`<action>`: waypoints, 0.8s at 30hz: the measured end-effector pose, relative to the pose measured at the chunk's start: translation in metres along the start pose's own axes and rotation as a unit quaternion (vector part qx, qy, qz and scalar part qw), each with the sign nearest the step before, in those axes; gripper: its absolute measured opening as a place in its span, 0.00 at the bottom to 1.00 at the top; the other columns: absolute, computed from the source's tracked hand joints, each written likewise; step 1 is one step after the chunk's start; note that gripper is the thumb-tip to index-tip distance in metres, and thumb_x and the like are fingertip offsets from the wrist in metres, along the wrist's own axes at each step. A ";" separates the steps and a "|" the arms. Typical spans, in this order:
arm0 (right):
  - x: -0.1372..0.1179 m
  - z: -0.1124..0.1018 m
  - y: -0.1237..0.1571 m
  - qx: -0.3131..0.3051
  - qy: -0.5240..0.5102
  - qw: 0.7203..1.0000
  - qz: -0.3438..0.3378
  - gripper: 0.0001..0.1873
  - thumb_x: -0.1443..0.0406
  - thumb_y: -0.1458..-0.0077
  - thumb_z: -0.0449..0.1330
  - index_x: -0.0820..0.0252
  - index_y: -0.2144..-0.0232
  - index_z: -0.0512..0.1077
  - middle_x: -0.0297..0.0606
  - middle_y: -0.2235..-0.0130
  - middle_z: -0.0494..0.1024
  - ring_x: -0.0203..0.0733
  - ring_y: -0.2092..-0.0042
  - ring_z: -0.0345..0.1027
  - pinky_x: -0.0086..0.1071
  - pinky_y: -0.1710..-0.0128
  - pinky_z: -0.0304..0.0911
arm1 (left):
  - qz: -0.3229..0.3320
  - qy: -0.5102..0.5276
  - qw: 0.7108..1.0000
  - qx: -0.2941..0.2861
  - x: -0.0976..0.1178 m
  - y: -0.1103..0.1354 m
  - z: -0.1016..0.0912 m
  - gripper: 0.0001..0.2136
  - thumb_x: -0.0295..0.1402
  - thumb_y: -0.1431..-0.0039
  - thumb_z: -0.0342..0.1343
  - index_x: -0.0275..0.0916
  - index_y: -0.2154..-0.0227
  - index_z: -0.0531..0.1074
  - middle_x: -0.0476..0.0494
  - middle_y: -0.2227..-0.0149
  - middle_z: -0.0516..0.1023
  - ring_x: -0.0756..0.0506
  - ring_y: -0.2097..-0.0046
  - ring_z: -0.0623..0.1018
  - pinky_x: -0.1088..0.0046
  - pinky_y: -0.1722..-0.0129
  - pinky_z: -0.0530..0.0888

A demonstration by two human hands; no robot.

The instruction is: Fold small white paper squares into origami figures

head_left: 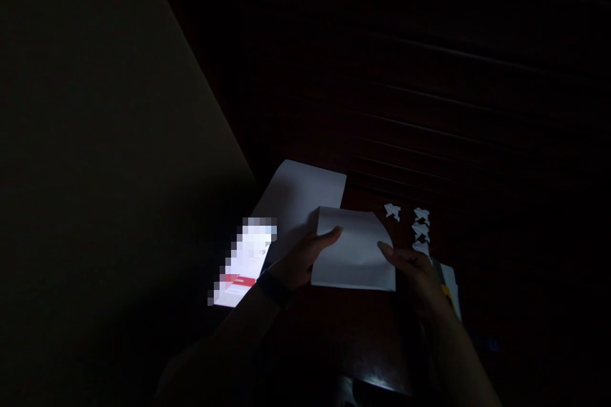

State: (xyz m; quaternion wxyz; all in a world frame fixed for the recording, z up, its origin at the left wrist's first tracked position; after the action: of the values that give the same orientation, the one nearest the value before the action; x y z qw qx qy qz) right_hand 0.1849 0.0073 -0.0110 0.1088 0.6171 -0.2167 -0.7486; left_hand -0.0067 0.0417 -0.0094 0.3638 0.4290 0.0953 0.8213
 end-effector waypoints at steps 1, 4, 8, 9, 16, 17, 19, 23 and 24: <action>0.003 0.001 0.001 -0.024 -0.007 1.000 0.017 0.14 0.54 0.61 0.69 0.58 0.81 0.76 0.35 0.78 0.76 0.40 0.75 0.68 0.30 0.75 0.60 | -0.003 0.001 1.000 0.002 -0.001 -0.001 -0.002 0.22 0.42 0.47 0.59 0.37 0.52 0.69 0.39 0.63 0.79 0.39 0.59 0.77 0.65 0.61 0.71; 0.008 0.000 0.001 -0.063 -0.010 0.998 0.029 0.11 0.57 0.58 0.68 0.59 0.78 0.77 0.36 0.75 0.78 0.40 0.74 0.69 0.31 0.74 0.61 | -0.021 0.006 1.000 0.006 -0.005 -0.003 -0.009 0.21 0.42 0.48 0.59 0.36 0.53 0.70 0.38 0.63 0.78 0.39 0.59 0.77 0.65 0.62 0.71; 0.011 -0.004 -0.001 -0.071 0.007 0.997 0.013 0.10 0.58 0.55 0.67 0.60 0.77 0.78 0.36 0.75 0.78 0.39 0.74 0.69 0.30 0.73 0.61 | -0.035 0.044 0.998 0.001 -0.006 -0.002 -0.009 0.20 0.40 0.47 0.59 0.35 0.54 0.70 0.38 0.63 0.78 0.40 0.58 0.77 0.64 0.60 0.71; 0.011 -0.005 -0.002 -0.070 0.016 0.997 0.012 0.10 0.58 0.55 0.67 0.60 0.76 0.78 0.36 0.74 0.78 0.39 0.74 0.69 0.30 0.73 0.61 | -0.039 0.053 0.998 -0.002 -0.006 -0.002 -0.008 0.19 0.40 0.46 0.59 0.35 0.54 0.70 0.38 0.63 0.78 0.40 0.58 0.77 0.64 0.59 0.71; 0.007 -0.005 -0.002 -0.047 0.051 0.998 0.004 0.15 0.54 0.57 0.67 0.60 0.79 0.78 0.35 0.78 0.77 0.39 0.75 0.68 0.30 0.75 0.59 | -0.040 0.074 0.996 -0.010 -0.002 0.001 -0.004 0.17 0.40 0.45 0.57 0.34 0.56 0.71 0.39 0.65 0.78 0.39 0.56 0.77 0.62 0.57 0.71; 0.007 -0.005 -0.002 -0.048 0.049 0.998 0.005 0.15 0.53 0.57 0.67 0.59 0.80 0.77 0.35 0.78 0.77 0.39 0.76 0.68 0.30 0.75 0.59 | -0.042 0.071 0.997 -0.009 -0.002 0.002 -0.004 0.17 0.41 0.45 0.57 0.35 0.56 0.71 0.39 0.66 0.78 0.38 0.56 0.77 0.62 0.57 0.72; 0.008 -0.004 -0.002 -0.048 0.047 0.998 0.006 0.16 0.52 0.58 0.67 0.59 0.80 0.77 0.35 0.80 0.76 0.40 0.76 0.68 0.30 0.76 0.59 | -0.043 0.067 0.997 -0.015 -0.001 0.003 -0.003 0.18 0.41 0.45 0.57 0.35 0.57 0.71 0.39 0.66 0.78 0.38 0.56 0.76 0.63 0.57 0.71; 0.011 -0.005 -0.004 -0.044 0.027 0.999 0.018 0.15 0.53 0.58 0.67 0.59 0.80 0.77 0.34 0.81 0.74 0.40 0.77 0.67 0.30 0.76 0.59 | -0.034 0.060 0.998 -0.011 -0.001 0.002 -0.004 0.18 0.42 0.45 0.56 0.36 0.55 0.70 0.40 0.64 0.78 0.39 0.56 0.76 0.64 0.58 0.71; 0.011 -0.005 -0.004 -0.043 0.021 0.999 0.024 0.15 0.53 0.58 0.67 0.59 0.79 0.77 0.35 0.81 0.75 0.39 0.77 0.67 0.30 0.77 0.59 | -0.035 0.056 0.998 -0.006 -0.001 0.002 -0.005 0.19 0.42 0.45 0.56 0.36 0.55 0.70 0.40 0.65 0.78 0.39 0.57 0.77 0.64 0.59 0.71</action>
State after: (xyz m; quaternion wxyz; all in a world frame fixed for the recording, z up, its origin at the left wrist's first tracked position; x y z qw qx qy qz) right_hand 0.1873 0.0051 -0.0235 0.1576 0.6218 -0.1962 -0.7417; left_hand -0.0109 0.0405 -0.0126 0.3889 0.3768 0.1258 0.8312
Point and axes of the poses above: each hand's wrist, its own y-axis away from the middle knuckle, its own z-axis out of the palm, x = y × z, the point moved 5 cm from there along -y, towards the middle knuckle
